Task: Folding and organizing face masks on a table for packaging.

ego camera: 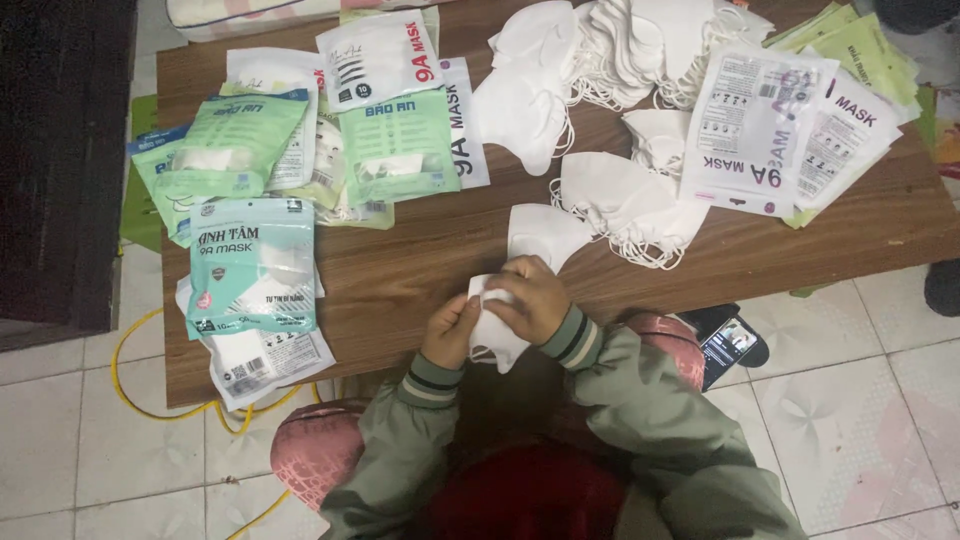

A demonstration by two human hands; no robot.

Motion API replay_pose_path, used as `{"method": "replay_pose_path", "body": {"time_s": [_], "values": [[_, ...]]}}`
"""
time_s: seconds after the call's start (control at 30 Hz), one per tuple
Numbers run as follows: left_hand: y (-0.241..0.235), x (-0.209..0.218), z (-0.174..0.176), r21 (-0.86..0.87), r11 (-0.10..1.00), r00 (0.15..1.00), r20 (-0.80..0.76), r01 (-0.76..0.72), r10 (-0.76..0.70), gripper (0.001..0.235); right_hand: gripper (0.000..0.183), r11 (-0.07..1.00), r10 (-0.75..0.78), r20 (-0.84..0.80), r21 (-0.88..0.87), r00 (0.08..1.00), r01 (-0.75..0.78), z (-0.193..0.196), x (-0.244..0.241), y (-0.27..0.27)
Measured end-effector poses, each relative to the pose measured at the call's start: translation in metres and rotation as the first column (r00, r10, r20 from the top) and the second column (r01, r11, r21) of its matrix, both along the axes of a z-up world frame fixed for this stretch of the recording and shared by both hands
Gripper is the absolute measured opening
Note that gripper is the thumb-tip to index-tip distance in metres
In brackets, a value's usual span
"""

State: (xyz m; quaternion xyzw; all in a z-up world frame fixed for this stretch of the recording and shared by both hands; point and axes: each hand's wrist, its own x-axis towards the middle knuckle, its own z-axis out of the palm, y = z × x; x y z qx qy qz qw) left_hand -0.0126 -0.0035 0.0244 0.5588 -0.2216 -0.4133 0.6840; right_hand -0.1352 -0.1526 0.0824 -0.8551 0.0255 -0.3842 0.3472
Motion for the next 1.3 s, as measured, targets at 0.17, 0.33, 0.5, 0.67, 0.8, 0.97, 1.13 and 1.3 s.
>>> {"method": "replay_pose_path", "body": {"time_s": [0.17, 0.33, 0.5, 0.67, 0.8, 0.97, 1.13, 1.3], "values": [[0.002, 0.007, -0.019, -0.010, 0.995, 0.994, -0.043, 0.100, -0.100, 0.026, 0.011, 0.973, 0.038, -0.094, 0.229, 0.995, -0.016, 0.011, -0.003, -0.005], [0.009, 0.015, -0.004, 0.002, 0.968, 0.959, 0.140, 0.249, -0.247, 0.035, 0.011, 0.948, 0.072, -0.288, 0.317, 0.955, 0.024, 0.017, -0.013, -0.001], [0.014, 0.015, -0.007, 0.011, 0.958, 0.945, 0.159, 0.286, -0.284, 0.040, 0.013, 0.951, 0.088, -0.412, 0.306, 0.907, 0.047, 0.024, -0.011, -0.002], [0.011, 0.008, -0.003, 0.022, 0.958, 0.912, 0.303, 0.285, -0.278, 0.025, 0.010, 0.910, 0.135, -0.454, 0.409, 0.881, 0.071, 0.013, -0.007, -0.002], [0.017, 0.015, -0.012, 0.032, 0.985, 0.938, 0.304, 0.167, -0.169, 0.026, 0.024, 0.931, 0.036, -0.412, 0.346, 0.910, 0.120, 0.004, -0.004, -0.021], [0.021, 0.023, -0.028, 0.114, 0.993, 0.966, 0.254, 0.018, -0.046, 0.028, 0.028, 0.899, -0.366, -0.611, -0.039, 0.702, 0.436, -0.055, 0.003, -0.106], [0.021, 0.015, -0.010, -0.030, 0.994, 0.824, 0.556, -0.106, 0.105, 0.034, 0.055, 0.867, -0.392, -0.823, -0.182, 0.410, 0.465, -0.062, 0.015, -0.126], [0.025, 0.004, 0.006, -0.133, 0.981, 0.718, 0.669, -0.139, 0.192, 0.057, 0.071, 0.866, -0.411, -0.848, -0.248, 0.336, 0.435, -0.067, 0.023, -0.129]]}}
